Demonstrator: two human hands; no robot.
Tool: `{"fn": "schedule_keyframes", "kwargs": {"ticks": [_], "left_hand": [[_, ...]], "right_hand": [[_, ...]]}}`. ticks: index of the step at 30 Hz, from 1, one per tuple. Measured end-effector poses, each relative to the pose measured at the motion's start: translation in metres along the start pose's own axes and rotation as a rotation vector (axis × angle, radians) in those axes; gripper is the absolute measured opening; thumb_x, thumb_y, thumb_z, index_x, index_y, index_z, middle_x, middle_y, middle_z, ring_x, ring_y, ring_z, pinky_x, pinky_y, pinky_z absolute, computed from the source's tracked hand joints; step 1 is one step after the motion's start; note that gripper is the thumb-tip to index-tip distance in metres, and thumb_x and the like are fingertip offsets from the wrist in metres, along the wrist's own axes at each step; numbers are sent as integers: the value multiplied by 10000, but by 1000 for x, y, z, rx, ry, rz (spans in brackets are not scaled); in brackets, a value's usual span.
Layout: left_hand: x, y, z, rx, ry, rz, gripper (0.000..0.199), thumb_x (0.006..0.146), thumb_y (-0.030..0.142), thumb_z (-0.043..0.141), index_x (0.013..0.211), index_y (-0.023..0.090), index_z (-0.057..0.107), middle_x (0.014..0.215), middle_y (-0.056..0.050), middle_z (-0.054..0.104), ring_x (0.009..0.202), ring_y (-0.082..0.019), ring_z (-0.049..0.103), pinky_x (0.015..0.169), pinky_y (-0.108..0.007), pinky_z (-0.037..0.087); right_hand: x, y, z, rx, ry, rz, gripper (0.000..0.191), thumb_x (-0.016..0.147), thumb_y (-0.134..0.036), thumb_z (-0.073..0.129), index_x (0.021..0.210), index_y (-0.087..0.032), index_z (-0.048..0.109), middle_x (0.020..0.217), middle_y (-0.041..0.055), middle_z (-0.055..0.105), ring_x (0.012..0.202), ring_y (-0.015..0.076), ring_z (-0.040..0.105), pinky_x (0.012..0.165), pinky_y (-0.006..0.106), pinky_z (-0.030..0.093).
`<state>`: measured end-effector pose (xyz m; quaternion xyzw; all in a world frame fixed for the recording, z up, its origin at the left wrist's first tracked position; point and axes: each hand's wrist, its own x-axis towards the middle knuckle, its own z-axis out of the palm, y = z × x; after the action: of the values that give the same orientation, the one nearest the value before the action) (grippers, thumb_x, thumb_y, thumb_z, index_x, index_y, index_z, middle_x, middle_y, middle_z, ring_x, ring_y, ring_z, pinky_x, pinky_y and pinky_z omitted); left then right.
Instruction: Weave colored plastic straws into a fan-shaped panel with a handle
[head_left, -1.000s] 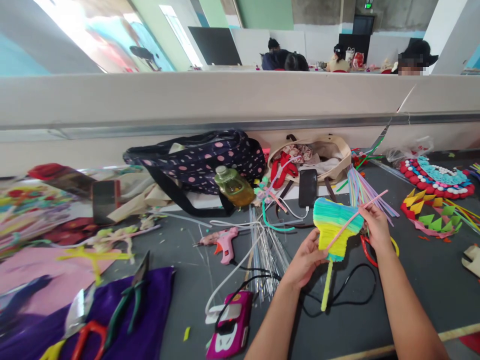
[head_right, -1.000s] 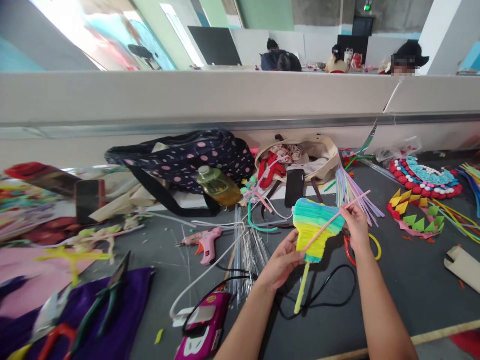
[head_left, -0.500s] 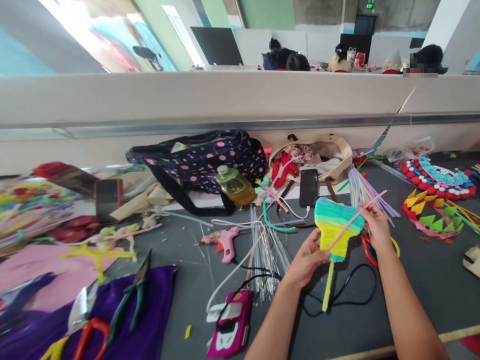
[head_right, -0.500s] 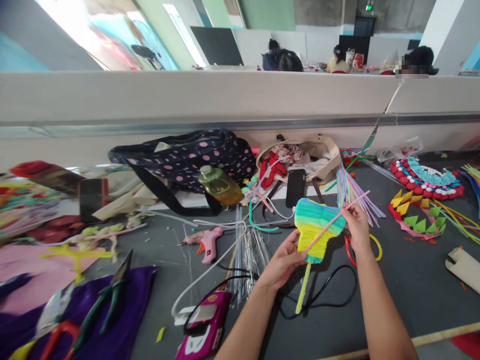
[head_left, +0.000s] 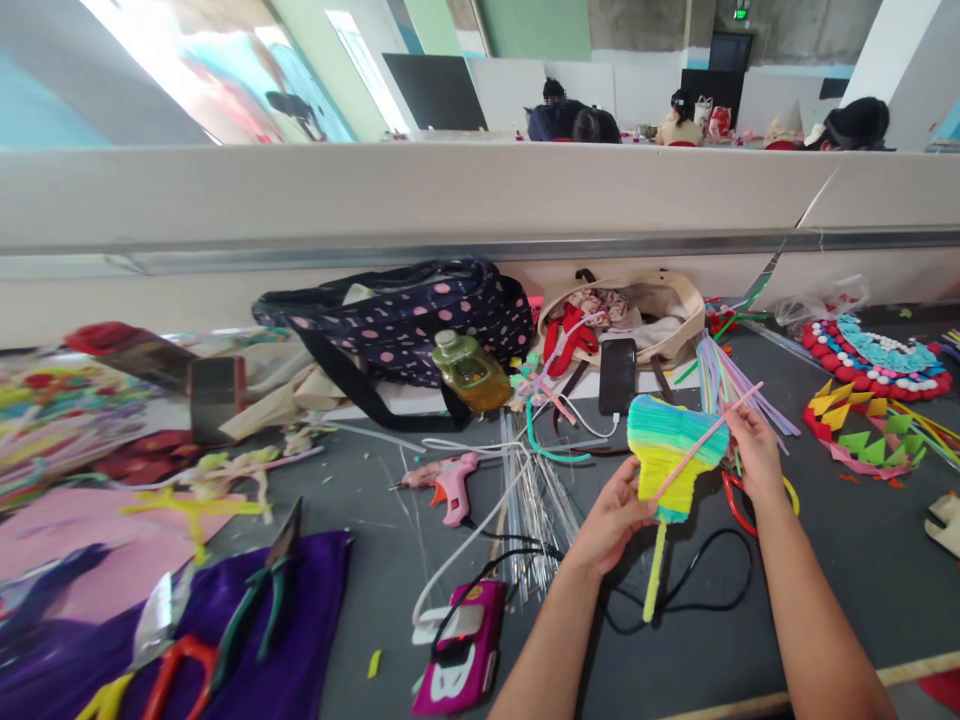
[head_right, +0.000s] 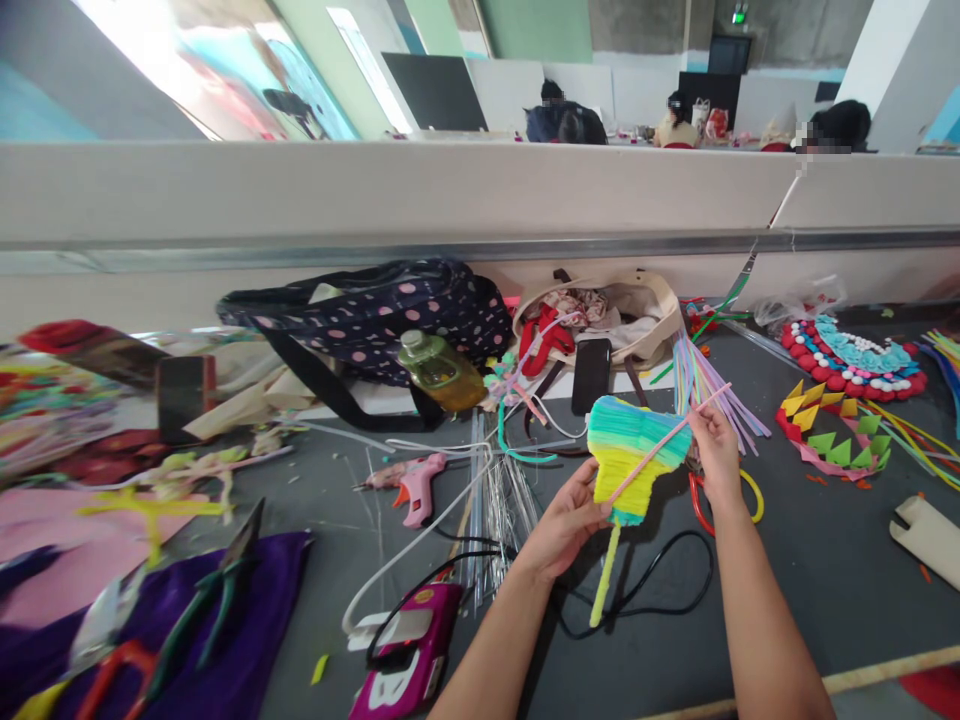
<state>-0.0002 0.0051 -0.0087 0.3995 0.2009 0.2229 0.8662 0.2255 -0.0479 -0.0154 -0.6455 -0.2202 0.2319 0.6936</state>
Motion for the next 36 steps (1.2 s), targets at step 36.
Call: {"fn": "schedule_keyframes", "kwargs": {"ticks": [36], "left_hand": [[6, 9, -8, -218, 141, 238, 561, 671, 122, 749, 1182, 197, 529, 1096, -73, 708, 894, -224, 715, 780, -340, 600]], "right_hand": [[-6, -39, -67, -1499, -7, -122, 242, 851, -317, 497, 770, -223, 705, 806, 87, 726, 768, 228, 665, 592, 281, 344]]}}
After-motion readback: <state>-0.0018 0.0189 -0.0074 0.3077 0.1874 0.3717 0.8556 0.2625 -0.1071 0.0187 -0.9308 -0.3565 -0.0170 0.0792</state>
